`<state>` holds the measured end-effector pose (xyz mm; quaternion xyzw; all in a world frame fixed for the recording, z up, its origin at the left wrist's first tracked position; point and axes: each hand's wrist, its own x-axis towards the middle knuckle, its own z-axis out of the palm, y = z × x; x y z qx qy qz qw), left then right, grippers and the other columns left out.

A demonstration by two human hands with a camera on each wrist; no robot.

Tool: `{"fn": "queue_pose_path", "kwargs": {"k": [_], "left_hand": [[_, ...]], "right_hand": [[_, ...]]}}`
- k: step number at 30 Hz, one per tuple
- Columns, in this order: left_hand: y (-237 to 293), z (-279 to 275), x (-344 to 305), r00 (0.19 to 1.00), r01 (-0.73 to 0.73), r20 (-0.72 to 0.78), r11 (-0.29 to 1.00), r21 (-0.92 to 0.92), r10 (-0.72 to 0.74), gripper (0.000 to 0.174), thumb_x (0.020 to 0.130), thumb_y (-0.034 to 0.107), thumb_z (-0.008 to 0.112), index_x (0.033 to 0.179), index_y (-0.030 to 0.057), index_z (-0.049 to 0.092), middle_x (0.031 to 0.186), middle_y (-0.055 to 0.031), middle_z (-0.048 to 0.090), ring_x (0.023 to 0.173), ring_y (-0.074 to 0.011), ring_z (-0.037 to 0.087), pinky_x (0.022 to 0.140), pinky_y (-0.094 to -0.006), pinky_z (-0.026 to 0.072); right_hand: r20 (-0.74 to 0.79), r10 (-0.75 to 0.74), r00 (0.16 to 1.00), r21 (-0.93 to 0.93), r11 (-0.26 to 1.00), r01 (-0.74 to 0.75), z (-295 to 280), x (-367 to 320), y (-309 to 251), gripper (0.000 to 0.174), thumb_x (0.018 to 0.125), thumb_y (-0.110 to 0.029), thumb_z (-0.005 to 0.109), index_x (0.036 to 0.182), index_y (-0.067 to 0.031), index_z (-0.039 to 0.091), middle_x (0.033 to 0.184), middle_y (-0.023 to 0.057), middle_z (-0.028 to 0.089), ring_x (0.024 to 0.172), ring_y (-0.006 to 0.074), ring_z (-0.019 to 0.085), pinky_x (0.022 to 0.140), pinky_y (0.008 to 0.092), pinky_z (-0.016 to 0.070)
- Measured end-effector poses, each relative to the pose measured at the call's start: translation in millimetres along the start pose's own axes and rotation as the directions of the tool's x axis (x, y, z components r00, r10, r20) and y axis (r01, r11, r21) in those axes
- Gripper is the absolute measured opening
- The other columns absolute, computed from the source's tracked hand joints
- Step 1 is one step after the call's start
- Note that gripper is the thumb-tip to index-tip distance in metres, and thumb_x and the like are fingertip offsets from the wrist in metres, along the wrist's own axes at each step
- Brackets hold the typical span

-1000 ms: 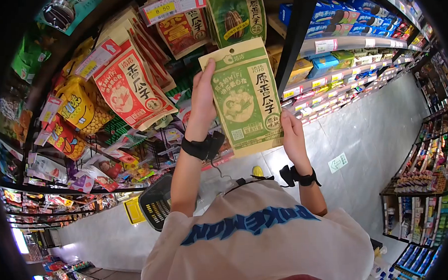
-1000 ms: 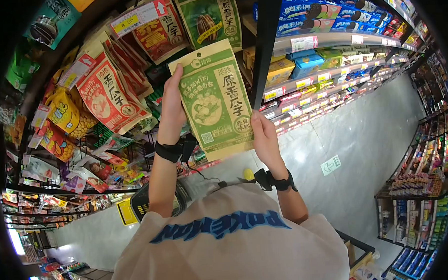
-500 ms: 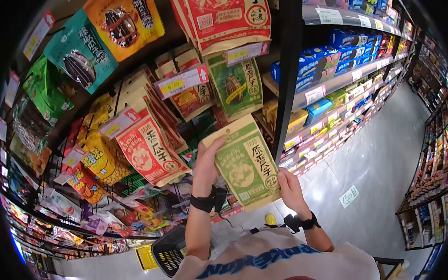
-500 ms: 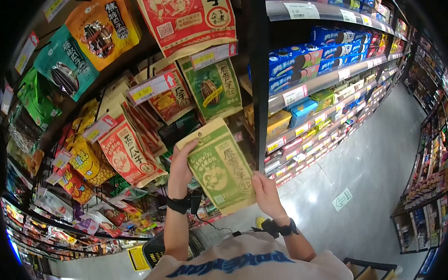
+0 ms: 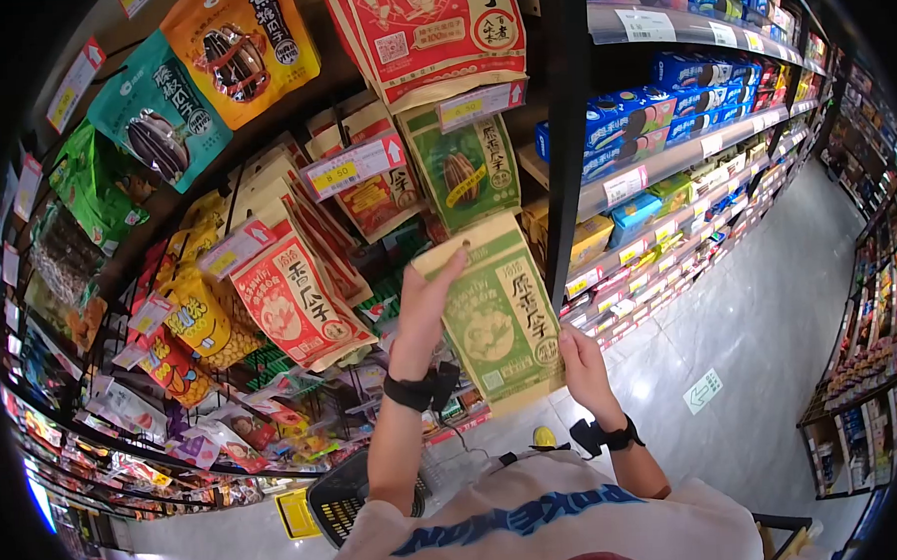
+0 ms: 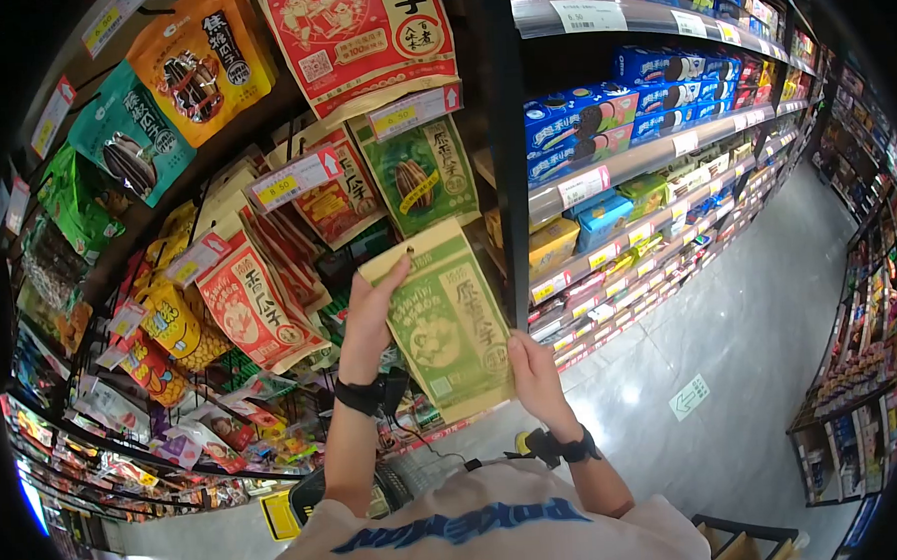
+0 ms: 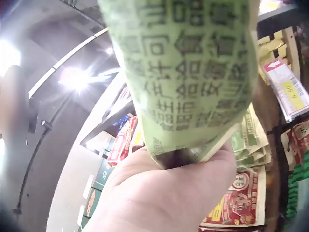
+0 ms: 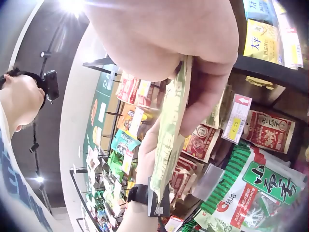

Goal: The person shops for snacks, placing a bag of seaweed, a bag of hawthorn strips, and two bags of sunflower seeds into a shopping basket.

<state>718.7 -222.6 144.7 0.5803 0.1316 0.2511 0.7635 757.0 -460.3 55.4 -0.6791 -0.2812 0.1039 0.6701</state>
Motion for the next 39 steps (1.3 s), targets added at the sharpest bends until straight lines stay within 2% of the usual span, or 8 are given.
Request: {"fn": "queue_pose_path", "kwargs": {"k": [9, 12, 16, 19, 22, 25, 33, 39], "left_hand": [[51, 40, 67, 0.983, -0.179, 0.081, 0.966, 0.186, 0.166, 0.034, 0.090, 0.012, 0.070, 0.116, -0.0084, 0.063, 0.102, -0.0124, 0.071, 0.086, -0.0161, 0.068, 0.076, -0.0295, 0.0534], [59, 48, 84, 0.823, -0.517, 0.053, 0.706, 0.485, 0.566, 0.039, 0.089, 0.010, 0.068, 0.122, -0.0104, 0.059, 0.109, -0.0168, 0.069, 0.096, -0.0185, 0.066, 0.083, -0.0311, 0.0522], [75, 66, 69, 0.806, -0.592, 0.204, 0.735, 0.331, 0.556, 0.048, 0.093, 0.014, 0.068, 0.132, -0.0084, 0.051, 0.130, -0.0189, 0.059, 0.124, -0.0225, 0.054, 0.102, -0.0342, 0.0437], [73, 68, 64, 0.784, -0.621, 0.238, 0.719, 0.312, 0.574, 0.044, 0.096, 0.011, 0.062, 0.134, -0.0071, 0.049, 0.132, -0.0210, 0.058, 0.124, -0.0244, 0.055, 0.103, -0.0359, 0.0454], [76, 74, 53, 0.847, -0.453, 0.288, 0.890, -0.044, 0.446, 0.045, 0.098, 0.007, 0.054, 0.140, -0.0043, 0.042, 0.132, -0.0237, 0.057, 0.121, -0.0282, 0.058, 0.100, -0.0377, 0.0485], [80, 85, 35, 0.843, -0.382, 0.349, 0.912, -0.149, 0.410, 0.050, 0.098, 0.005, 0.049, 0.145, -0.0021, 0.035, 0.132, -0.0264, 0.056, 0.116, -0.0318, 0.061, 0.097, -0.0389, 0.0507], [99, 79, 20, 0.834, -0.307, 0.440, 0.943, -0.129, 0.332, 0.059, 0.096, 0.007, 0.048, 0.148, -0.0050, 0.022, 0.131, -0.0283, 0.057, 0.111, -0.0315, 0.064, 0.092, -0.0372, 0.0505], [117, 75, 20, 0.823, -0.355, 0.461, 0.934, -0.040, 0.332, 0.053, 0.099, 0.013, 0.048, 0.146, -0.0047, 0.031, 0.118, -0.0223, 0.065, 0.093, -0.0250, 0.068, 0.079, -0.0299, 0.0488]], "right_hand": [[-0.126, -0.127, 0.984, 0.072, 0.988, 0.136, -8, 59, -28, 0.034, 0.106, -0.022, 0.040, 0.109, 0.0057, 0.061, 0.084, 0.0069, 0.063, 0.080, 0.0105, 0.054, 0.075, 0.0279, 0.0451], [-0.189, -0.089, 0.978, 0.065, 0.993, 0.103, -7, 61, -21, 0.036, 0.107, -0.023, 0.039, 0.107, 0.0054, 0.062, 0.082, 0.0069, 0.064, 0.078, 0.0104, 0.055, 0.074, 0.0283, 0.0456], [-0.170, -0.088, 0.981, 0.046, 0.994, 0.097, -8, 53, -7, 0.037, 0.106, -0.023, 0.040, 0.107, 0.0060, 0.063, 0.086, 0.0117, 0.068, 0.079, 0.0146, 0.061, 0.074, 0.0310, 0.0481], [-0.186, -0.089, 0.978, -0.008, 0.996, 0.090, -5, 49, -3, 0.037, 0.106, -0.023, 0.040, 0.109, 0.0056, 0.063, 0.085, 0.0137, 0.068, 0.078, 0.0181, 0.063, 0.073, 0.0326, 0.0486], [-0.191, -0.109, 0.976, -0.086, 0.992, 0.094, -4, 53, 0, 0.034, 0.105, -0.021, 0.042, 0.109, 0.0048, 0.063, 0.085, 0.0180, 0.068, 0.078, 0.0203, 0.064, 0.073, 0.0335, 0.0488], [-0.006, -0.104, 0.995, -0.191, 0.976, 0.101, -1, 63, -17, 0.032, 0.103, -0.021, 0.044, 0.107, 0.0044, 0.063, 0.083, 0.0219, 0.065, 0.075, 0.0238, 0.063, 0.072, 0.0346, 0.0485], [-0.087, -0.086, 0.993, -0.137, 0.988, 0.073, 41, 100, 13, 0.039, 0.101, -0.028, 0.045, 0.094, 0.0072, 0.060, 0.073, 0.0276, 0.057, 0.071, 0.0445, 0.058, 0.066, 0.0403, 0.0470], [-0.158, -0.104, 0.982, -0.108, 0.990, 0.087, 12, 67, -12, 0.034, 0.103, -0.023, 0.046, 0.107, 0.0044, 0.065, 0.075, 0.0130, 0.066, 0.070, 0.0152, 0.060, 0.066, 0.0326, 0.0472]]}}
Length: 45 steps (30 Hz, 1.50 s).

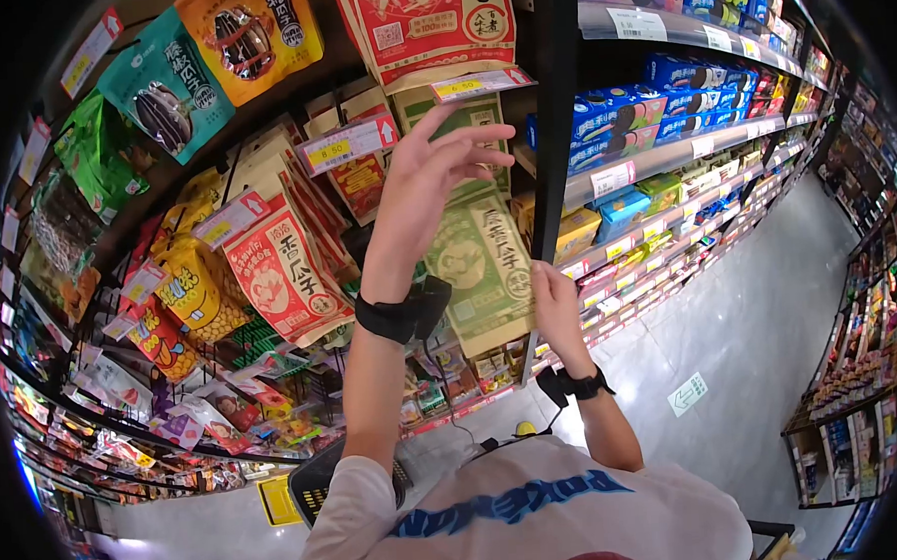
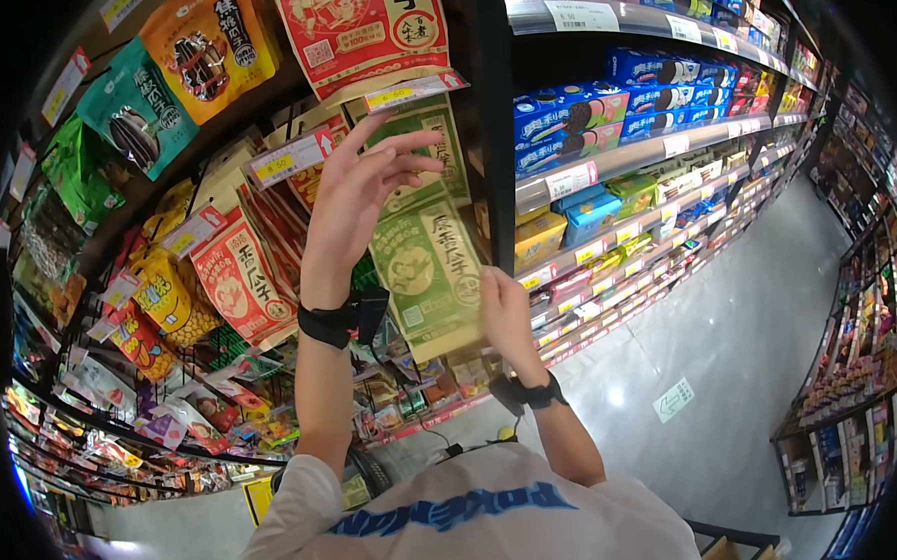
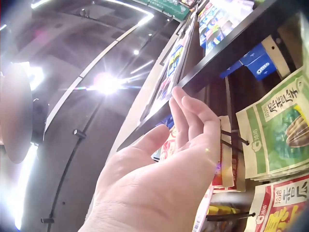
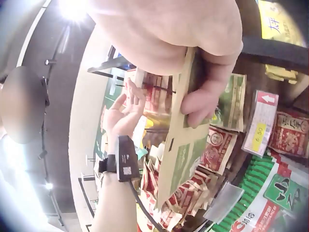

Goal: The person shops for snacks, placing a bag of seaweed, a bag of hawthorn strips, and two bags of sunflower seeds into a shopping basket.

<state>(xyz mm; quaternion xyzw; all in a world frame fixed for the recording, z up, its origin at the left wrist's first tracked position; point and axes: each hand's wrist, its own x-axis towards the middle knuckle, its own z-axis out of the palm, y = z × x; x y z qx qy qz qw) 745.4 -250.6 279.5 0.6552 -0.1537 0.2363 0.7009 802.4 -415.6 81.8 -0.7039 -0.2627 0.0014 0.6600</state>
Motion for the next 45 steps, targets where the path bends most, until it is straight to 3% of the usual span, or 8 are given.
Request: {"fn": "queue_pose_path", "kwargs": {"k": [4, 5, 11, 23, 29, 33, 38, 45], "left_hand": [[11, -19, 6, 0.989, 0.125, 0.097, 0.974, -0.190, -0.108, 0.046, 0.103, 0.020, 0.043, 0.143, -0.0042, 0.040, 0.099, -0.0122, 0.070, 0.062, -0.0137, 0.061, 0.057, -0.0233, 0.0439], [8, -17, 8, 0.994, 0.091, -0.033, 0.975, -0.201, -0.100, 0.036, 0.103, 0.027, 0.045, 0.122, -0.0004, 0.057, 0.087, -0.0142, 0.070, 0.048, -0.0128, 0.050, 0.044, -0.0241, 0.0363], [15, -45, 22, 0.965, 0.232, 0.215, 0.862, -0.450, -0.148, 0.046, 0.105, 0.022, 0.033, 0.136, -0.0087, 0.047, 0.083, -0.0098, 0.069, 0.047, -0.0094, 0.047, 0.051, -0.0220, 0.0383], [22, -43, 25, 0.963, 0.251, 0.182, 0.903, -0.347, -0.198, 0.045, 0.105, 0.018, 0.027, 0.135, -0.0101, 0.047, 0.078, -0.0081, 0.066, 0.037, -0.0056, 0.035, 0.043, -0.0197, 0.0287], [23, -42, 26, 0.964, 0.251, 0.163, 0.913, -0.320, -0.208, 0.046, 0.105, 0.019, 0.029, 0.136, -0.0102, 0.045, 0.077, -0.0074, 0.065, 0.037, -0.0054, 0.034, 0.043, -0.0197, 0.0282], [24, -41, 25, 0.966, 0.246, 0.157, 0.921, -0.303, -0.206, 0.046, 0.105, 0.019, 0.031, 0.137, -0.0102, 0.044, 0.075, -0.0072, 0.065, 0.037, -0.0055, 0.034, 0.043, -0.0195, 0.0275], [24, -36, 23, 0.970, 0.236, 0.124, 0.927, -0.291, -0.208, 0.046, 0.105, 0.020, 0.031, 0.137, -0.0105, 0.043, 0.074, -0.0074, 0.064, 0.037, -0.0058, 0.034, 0.043, -0.0195, 0.0271], [22, -31, 21, 0.975, 0.219, 0.093, 0.927, -0.305, -0.199, 0.047, 0.105, 0.020, 0.031, 0.140, -0.0108, 0.039, 0.073, -0.0078, 0.063, 0.037, -0.0052, 0.035, 0.039, -0.0180, 0.0275]], "right_hand": [[-0.085, -0.040, 0.996, 0.214, 0.975, 0.057, -9, 3, -8, 0.036, 0.106, -0.023, 0.041, 0.107, 0.0053, 0.064, 0.084, 0.0033, 0.066, 0.078, 0.0070, 0.054, 0.070, 0.0258, 0.0455], [-0.104, -0.066, 0.992, 0.223, 0.971, 0.088, -9, 6, -13, 0.036, 0.107, -0.023, 0.041, 0.103, 0.0054, 0.063, 0.083, 0.0015, 0.064, 0.077, 0.0054, 0.051, 0.069, 0.0247, 0.0442], [-0.129, -0.117, 0.985, 0.317, 0.936, 0.153, 0, 28, -31, 0.034, 0.106, -0.020, 0.041, 0.113, 0.0057, 0.063, 0.091, 0.0063, 0.068, 0.084, 0.0085, 0.057, 0.077, 0.0258, 0.0469], [-0.114, -0.128, 0.985, 0.390, 0.906, 0.163, 17, 52, -29, 0.035, 0.107, -0.021, 0.041, 0.111, 0.0058, 0.063, 0.090, 0.0049, 0.068, 0.083, 0.0073, 0.056, 0.075, 0.0257, 0.0473], [-0.158, -0.136, 0.978, 0.319, 0.930, 0.181, 38, 67, -16, 0.033, 0.105, -0.020, 0.043, 0.103, 0.0058, 0.062, 0.080, 0.0126, 0.066, 0.074, 0.0146, 0.059, 0.071, 0.0300, 0.0478], [-0.273, -0.223, 0.936, 0.109, 0.959, 0.260, 47, 65, -37, 0.028, 0.104, -0.017, 0.044, 0.104, 0.0047, 0.062, 0.075, 0.0248, 0.061, 0.067, 0.0345, 0.064, 0.061, 0.0402, 0.0483], [-0.265, -0.362, 0.894, -0.211, 0.926, 0.313, 66, 48, -56, 0.033, 0.100, -0.012, 0.053, 0.127, 0.0063, 0.050, 0.077, 0.0271, 0.063, 0.066, 0.0412, 0.066, 0.055, 0.0437, 0.0510], [-0.218, -0.473, 0.853, -0.323, 0.860, 0.395, 87, 35, -72, 0.049, 0.095, -0.013, 0.061, 0.129, 0.0176, 0.043, 0.083, 0.0285, 0.065, 0.070, 0.0421, 0.067, 0.058, 0.0433, 0.0545]]}}
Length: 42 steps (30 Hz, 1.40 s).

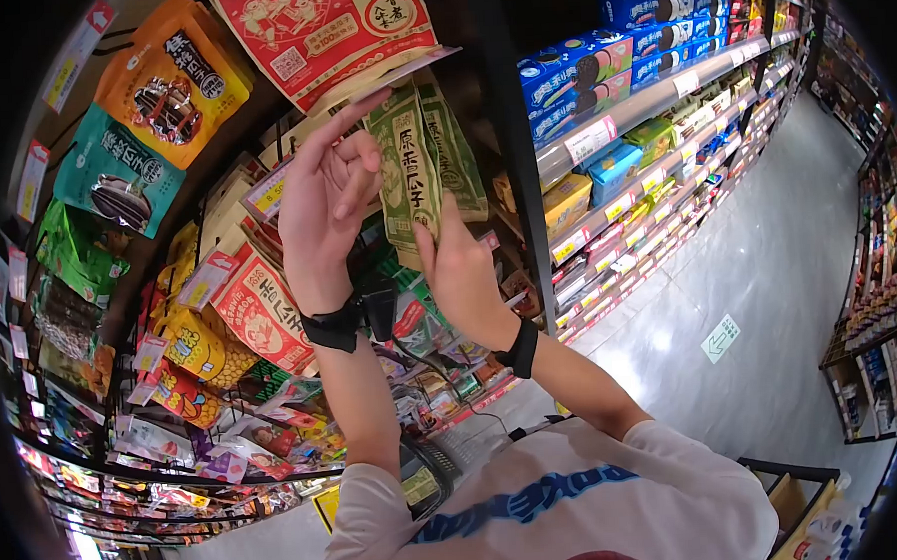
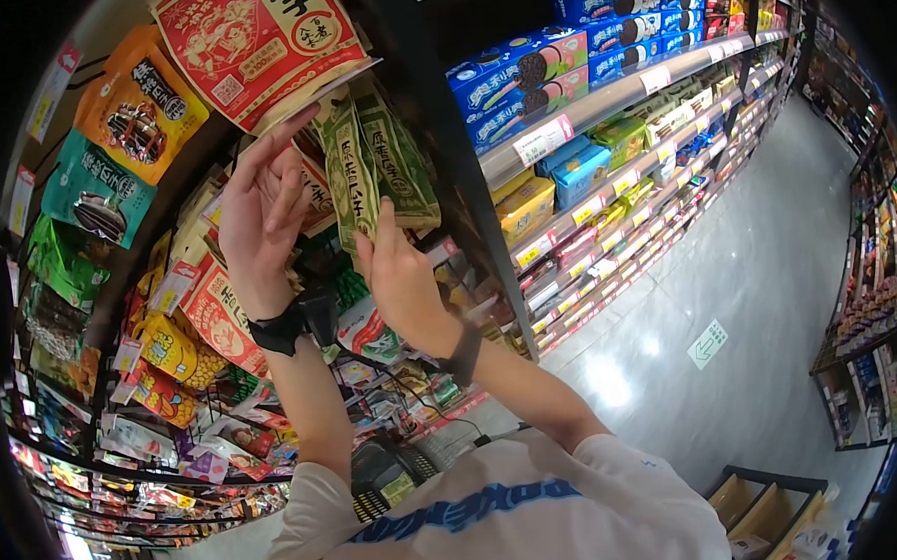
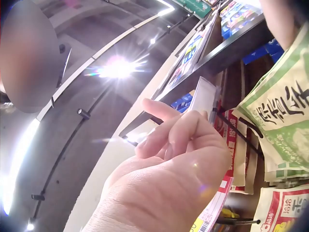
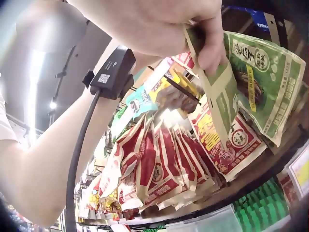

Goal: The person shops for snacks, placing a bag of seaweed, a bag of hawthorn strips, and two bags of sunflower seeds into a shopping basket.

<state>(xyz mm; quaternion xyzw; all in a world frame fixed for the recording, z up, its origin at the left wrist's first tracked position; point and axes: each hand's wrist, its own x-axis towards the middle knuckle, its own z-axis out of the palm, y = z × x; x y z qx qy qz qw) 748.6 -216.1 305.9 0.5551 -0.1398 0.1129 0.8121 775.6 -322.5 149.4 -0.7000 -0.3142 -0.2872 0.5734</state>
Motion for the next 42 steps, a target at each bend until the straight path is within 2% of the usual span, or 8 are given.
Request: {"fn": "queue_pose_path", "kwargs": {"k": [15, 18, 22, 31, 34, 37, 40, 42], "left_hand": [[-4, 1, 0, 1.000, -0.018, 0.019, 1.000, -0.009, 0.019, 0.048, 0.106, 0.020, 0.028, 0.141, -0.0113, 0.037, 0.075, -0.0096, 0.065, 0.036, -0.0054, 0.035, 0.039, -0.0178, 0.0278], [-7, -5, 1, 0.998, -0.021, 0.052, 1.000, -0.023, 0.022, 0.048, 0.106, 0.020, 0.027, 0.142, -0.0105, 0.037, 0.075, -0.0096, 0.065, 0.036, -0.0055, 0.036, 0.039, -0.0177, 0.0281], [-9, 7, -3, 0.996, -0.074, -0.059, 0.997, 0.006, 0.074, 0.046, 0.105, 0.011, 0.027, 0.143, -0.0142, 0.033, 0.070, -0.0097, 0.060, 0.035, -0.0084, 0.037, 0.034, -0.0190, 0.0322], [-12, 0, -4, 1.000, -0.017, -0.024, 0.999, -0.027, 0.016, 0.045, 0.107, 0.022, 0.029, 0.139, -0.0071, 0.042, 0.074, -0.0114, 0.065, 0.037, -0.0079, 0.038, 0.045, -0.0191, 0.0317], [-16, -1, -5, 0.994, -0.024, -0.106, 0.999, 0.040, 0.028, 0.043, 0.106, 0.022, 0.030, 0.137, -0.0047, 0.045, 0.074, -0.0116, 0.065, 0.037, -0.0082, 0.038, 0.047, -0.0201, 0.0331], [-18, -3, -5, 0.988, -0.035, -0.148, 0.998, 0.047, 0.042, 0.042, 0.106, 0.023, 0.031, 0.135, -0.0032, 0.047, 0.073, -0.0117, 0.065, 0.037, -0.0083, 0.038, 0.048, -0.0210, 0.0342], [-19, -1, -9, 0.980, -0.020, -0.198, 0.998, 0.056, 0.031, 0.045, 0.105, 0.022, 0.032, 0.140, -0.0040, 0.043, 0.072, -0.0115, 0.065, 0.038, -0.0074, 0.037, 0.046, -0.0200, 0.0322], [-20, 4, -17, 0.964, -0.005, -0.263, 0.997, 0.076, 0.025, 0.046, 0.104, 0.021, 0.034, 0.141, -0.0050, 0.043, 0.070, -0.0096, 0.064, 0.038, -0.0065, 0.035, 0.042, -0.0199, 0.0296]], "right_hand": [[-0.066, -0.024, 0.998, 0.105, 0.994, 0.031, 4, -1, 13, 0.045, 0.094, -0.009, 0.063, 0.129, 0.0142, 0.046, 0.086, 0.0296, 0.064, 0.071, 0.0426, 0.066, 0.061, 0.0436, 0.0526], [0.120, 0.198, 0.973, 0.145, 0.966, -0.214, -3, 0, 23, 0.042, 0.096, -0.009, 0.056, 0.133, 0.0097, 0.045, 0.093, 0.0288, 0.064, 0.079, 0.0452, 0.064, 0.065, 0.0470, 0.0516], [0.111, 0.172, 0.979, 0.266, 0.944, -0.196, 15, -1, 56, 0.036, 0.099, -0.006, 0.047, 0.133, 0.0052, 0.047, 0.095, 0.0282, 0.061, 0.091, 0.0452, 0.059, 0.077, 0.0472, 0.0479], [0.172, 0.104, 0.980, 0.327, 0.932, -0.157, 47, -14, 74, 0.070, 0.092, 0.003, 0.051, 0.152, 0.0036, 0.016, 0.122, 0.0325, 0.050, 0.101, 0.0500, 0.057, 0.086, 0.0496, 0.0471], [0.184, 0.024, 0.983, 0.324, 0.942, -0.084, 52, -10, 79, 0.075, 0.091, 0.003, 0.051, 0.154, 0.0024, 0.012, 0.128, 0.0334, 0.046, 0.107, 0.0502, 0.054, 0.086, 0.0489, 0.0478], [0.338, 0.125, 0.933, 0.315, 0.919, -0.237, 55, -2, 80, 0.079, 0.089, 0.006, 0.050, 0.156, 0.0002, 0.008, 0.127, 0.0328, 0.047, 0.111, 0.0487, 0.053, 0.085, 0.0470, 0.0494], [0.219, 0.043, 0.975, 0.237, 0.967, -0.096, 58, 2, 86, 0.085, 0.084, 0.010, 0.051, 0.156, -0.0012, 0.008, 0.129, 0.0298, 0.045, 0.110, 0.0458, 0.054, 0.084, 0.0444, 0.0513], [0.270, 0.135, 0.953, 0.148, 0.973, -0.180, 45, 6, 89, 0.090, 0.079, 0.013, 0.050, 0.157, -0.0028, 0.008, 0.130, 0.0274, 0.044, 0.109, 0.0434, 0.055, 0.084, 0.0424, 0.0517]]}}
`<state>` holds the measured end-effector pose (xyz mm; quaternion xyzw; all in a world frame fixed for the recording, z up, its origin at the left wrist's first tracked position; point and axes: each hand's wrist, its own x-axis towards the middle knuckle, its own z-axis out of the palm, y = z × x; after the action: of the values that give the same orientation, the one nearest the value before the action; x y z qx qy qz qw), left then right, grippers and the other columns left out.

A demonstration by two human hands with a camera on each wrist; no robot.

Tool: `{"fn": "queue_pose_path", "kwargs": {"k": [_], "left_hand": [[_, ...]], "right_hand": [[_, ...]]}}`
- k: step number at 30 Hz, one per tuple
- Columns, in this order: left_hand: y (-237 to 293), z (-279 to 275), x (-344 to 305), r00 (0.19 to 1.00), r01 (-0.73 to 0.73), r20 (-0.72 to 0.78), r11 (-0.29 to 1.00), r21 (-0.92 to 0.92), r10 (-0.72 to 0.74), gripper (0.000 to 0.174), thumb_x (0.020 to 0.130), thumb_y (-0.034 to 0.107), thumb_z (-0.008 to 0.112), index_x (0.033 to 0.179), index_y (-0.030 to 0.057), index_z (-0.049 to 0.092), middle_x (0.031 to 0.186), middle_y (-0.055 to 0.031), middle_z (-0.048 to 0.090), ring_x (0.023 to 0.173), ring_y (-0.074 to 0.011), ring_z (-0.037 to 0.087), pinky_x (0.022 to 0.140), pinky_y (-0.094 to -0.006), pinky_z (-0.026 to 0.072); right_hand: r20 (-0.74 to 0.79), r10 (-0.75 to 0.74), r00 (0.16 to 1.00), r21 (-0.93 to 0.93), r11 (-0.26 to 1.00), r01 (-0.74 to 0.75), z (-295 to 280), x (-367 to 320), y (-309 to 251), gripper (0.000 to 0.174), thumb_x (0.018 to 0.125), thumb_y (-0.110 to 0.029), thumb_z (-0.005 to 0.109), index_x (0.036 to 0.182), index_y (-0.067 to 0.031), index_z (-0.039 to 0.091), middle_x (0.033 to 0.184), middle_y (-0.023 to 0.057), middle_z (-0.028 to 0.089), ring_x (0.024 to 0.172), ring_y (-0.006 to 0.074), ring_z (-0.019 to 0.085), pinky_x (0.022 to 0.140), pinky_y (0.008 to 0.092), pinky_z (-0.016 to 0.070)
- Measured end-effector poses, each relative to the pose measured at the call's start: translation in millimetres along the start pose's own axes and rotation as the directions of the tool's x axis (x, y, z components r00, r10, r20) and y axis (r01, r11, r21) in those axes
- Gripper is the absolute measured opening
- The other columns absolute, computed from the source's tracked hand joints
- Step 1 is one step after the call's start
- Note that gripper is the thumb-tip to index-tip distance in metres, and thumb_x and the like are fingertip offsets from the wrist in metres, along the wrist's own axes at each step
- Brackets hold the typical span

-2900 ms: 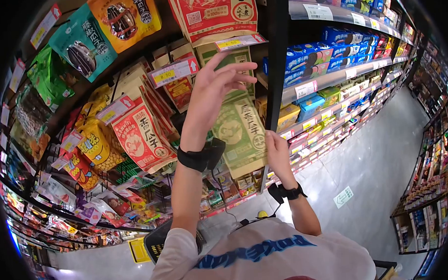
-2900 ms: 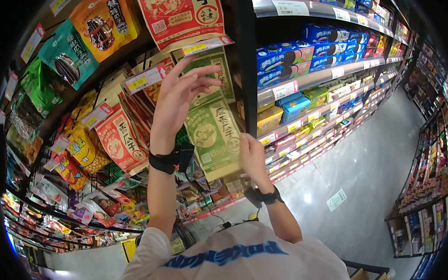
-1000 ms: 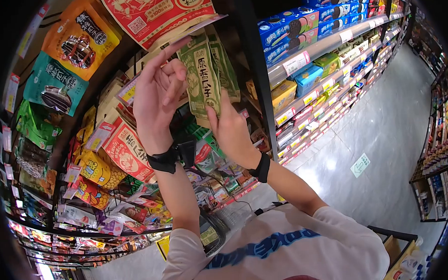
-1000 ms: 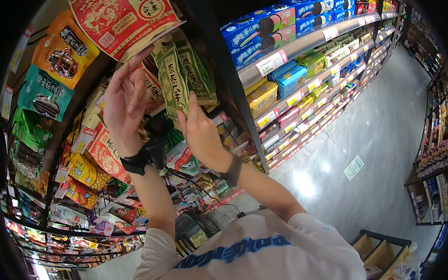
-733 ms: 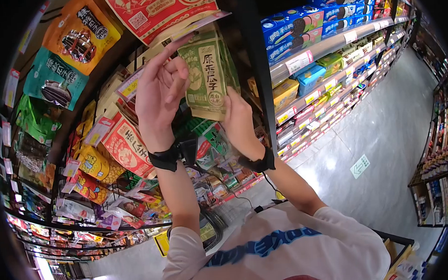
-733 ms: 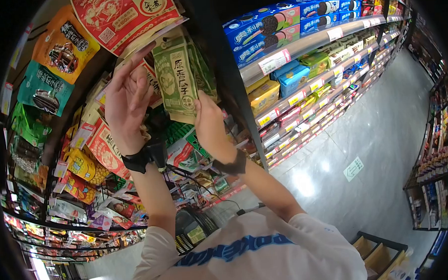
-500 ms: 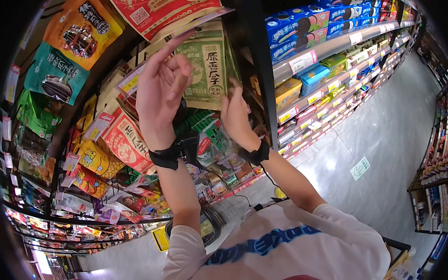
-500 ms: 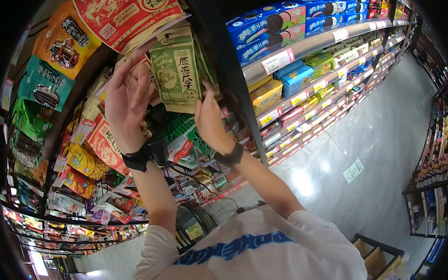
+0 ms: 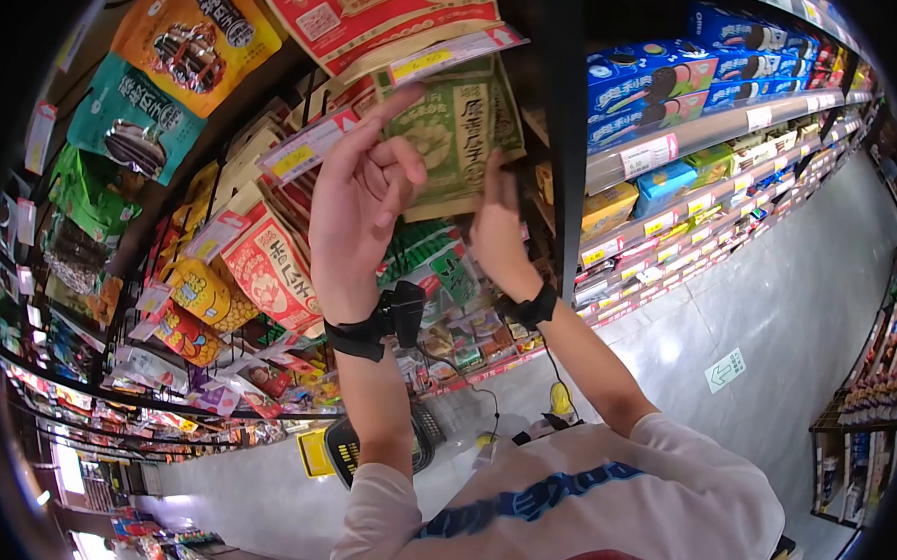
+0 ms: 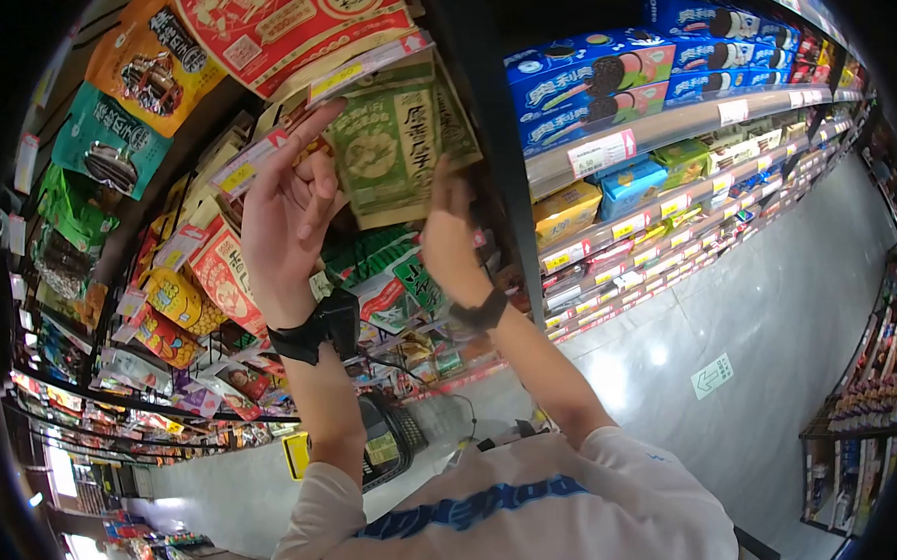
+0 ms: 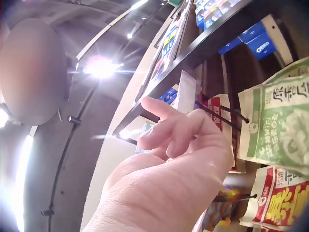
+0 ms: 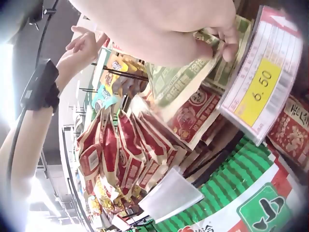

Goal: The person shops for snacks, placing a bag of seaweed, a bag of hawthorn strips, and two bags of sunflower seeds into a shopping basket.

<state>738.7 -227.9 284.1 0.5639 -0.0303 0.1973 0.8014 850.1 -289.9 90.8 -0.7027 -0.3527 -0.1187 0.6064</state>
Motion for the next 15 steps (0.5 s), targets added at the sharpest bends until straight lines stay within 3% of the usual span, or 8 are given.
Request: {"fn": "queue_pose_path", "kwargs": {"k": [4, 5, 9, 10, 11, 13, 14, 15], "left_hand": [[-16, 0, -42, 0.989, -0.052, -0.144, 0.998, -0.033, 0.047, 0.041, 0.102, 0.020, 0.038, 0.128, -0.0052, 0.057, 0.059, -0.0015, 0.054, 0.039, -0.0054, 0.033, 0.040, -0.0198, 0.0260], [-23, 6, -60, 0.968, -0.028, -0.246, 0.997, 0.068, 0.044, 0.040, 0.100, 0.021, 0.040, 0.124, -0.0041, 0.060, 0.056, 0.0003, 0.049, 0.040, -0.0045, 0.033, 0.039, -0.0195, 0.0236], [-44, 8, -136, 0.964, 0.129, -0.250, 0.980, 0.154, -0.087, 0.038, 0.098, 0.021, 0.041, 0.120, -0.0013, 0.063, 0.055, 0.0005, 0.049, 0.040, -0.0032, 0.033, 0.037, -0.0201, 0.0205], [-52, 2, -159, 0.963, 0.125, -0.255, 0.978, 0.164, -0.081, 0.037, 0.098, 0.020, 0.041, 0.118, -0.0007, 0.064, 0.055, 0.0005, 0.049, 0.039, -0.0026, 0.033, 0.037, -0.0195, 0.0198], [-58, -2, -183, 0.951, 0.153, -0.290, 0.980, 0.130, -0.110, 0.036, 0.097, 0.019, 0.041, 0.117, -0.0007, 0.064, 0.055, 0.0011, 0.049, 0.040, -0.0025, 0.032, 0.038, -0.0193, 0.0187], [-66, -13, -238, 0.927, 0.220, -0.330, 0.971, 0.091, -0.179, 0.034, 0.097, 0.017, 0.042, 0.115, -0.0006, 0.065, 0.056, 0.0014, 0.048, 0.042, -0.0026, 0.032, 0.039, -0.0196, 0.0198], [-73, -23, -268, 0.910, 0.237, -0.354, 0.971, 0.019, -0.216, 0.034, 0.097, 0.017, 0.042, 0.115, -0.0006, 0.065, 0.056, 0.0018, 0.047, 0.043, -0.0028, 0.032, 0.039, -0.0198, 0.0203], [-83, -36, -301, 0.889, 0.249, -0.383, 0.967, -0.058, -0.252, 0.033, 0.097, 0.017, 0.042, 0.114, -0.0005, 0.065, 0.056, 0.0021, 0.046, 0.043, -0.0029, 0.033, 0.040, -0.0200, 0.0208]], "right_hand": [[-0.044, -0.007, 0.999, -0.131, 0.991, 0.001, -28, 2, 6, 0.092, 0.075, 0.015, 0.048, 0.158, -0.0064, 0.013, 0.126, 0.0233, 0.044, 0.109, 0.0408, 0.052, 0.091, 0.0418, 0.0459], [-0.053, -0.013, 0.999, -0.189, 0.982, 0.003, -33, 3, 5, 0.091, 0.075, 0.015, 0.048, 0.157, -0.0058, 0.014, 0.126, 0.0234, 0.044, 0.110, 0.0412, 0.051, 0.093, 0.0428, 0.0444], [-0.030, -0.046, 0.998, -0.225, 0.974, 0.038, -20, 12, 22, 0.086, 0.081, 0.012, 0.049, 0.157, -0.0073, 0.015, 0.124, 0.0251, 0.046, 0.108, 0.0432, 0.051, 0.091, 0.0441, 0.0451], [-0.092, -0.065, 0.994, -0.360, 0.932, 0.028, -14, 15, 20, 0.080, 0.087, 0.004, 0.055, 0.157, -0.0116, 0.019, 0.115, 0.0214, 0.052, 0.099, 0.0413, 0.057, 0.084, 0.0453, 0.0480], [-0.078, -0.088, 0.993, -0.365, 0.929, 0.054, -17, 11, 18, 0.069, 0.092, -0.004, 0.056, 0.154, -0.0079, 0.027, 0.112, 0.0244, 0.056, 0.098, 0.0430, 0.058, 0.082, 0.0463, 0.0494], [-0.149, -0.264, 0.953, -0.374, 0.907, 0.193, -15, 1, 28, 0.062, 0.091, -0.005, 0.057, 0.149, -0.0058, 0.036, 0.114, 0.0271, 0.059, 0.103, 0.0425, 0.059, 0.083, 0.0466, 0.0497], [-0.131, -0.076, 0.988, -0.403, 0.915, 0.017, -20, -12, 2, 0.057, 0.090, -0.004, 0.058, 0.144, -0.0025, 0.043, 0.115, 0.0289, 0.061, 0.106, 0.0423, 0.059, 0.085, 0.0466, 0.0496], [-0.018, 0.231, 0.973, -0.432, 0.876, -0.215, -30, -24, -24, 0.055, 0.089, -0.004, 0.059, 0.142, -0.0002, 0.044, 0.115, 0.0288, 0.061, 0.107, 0.0427, 0.058, 0.090, 0.0441, 0.0497]]}}
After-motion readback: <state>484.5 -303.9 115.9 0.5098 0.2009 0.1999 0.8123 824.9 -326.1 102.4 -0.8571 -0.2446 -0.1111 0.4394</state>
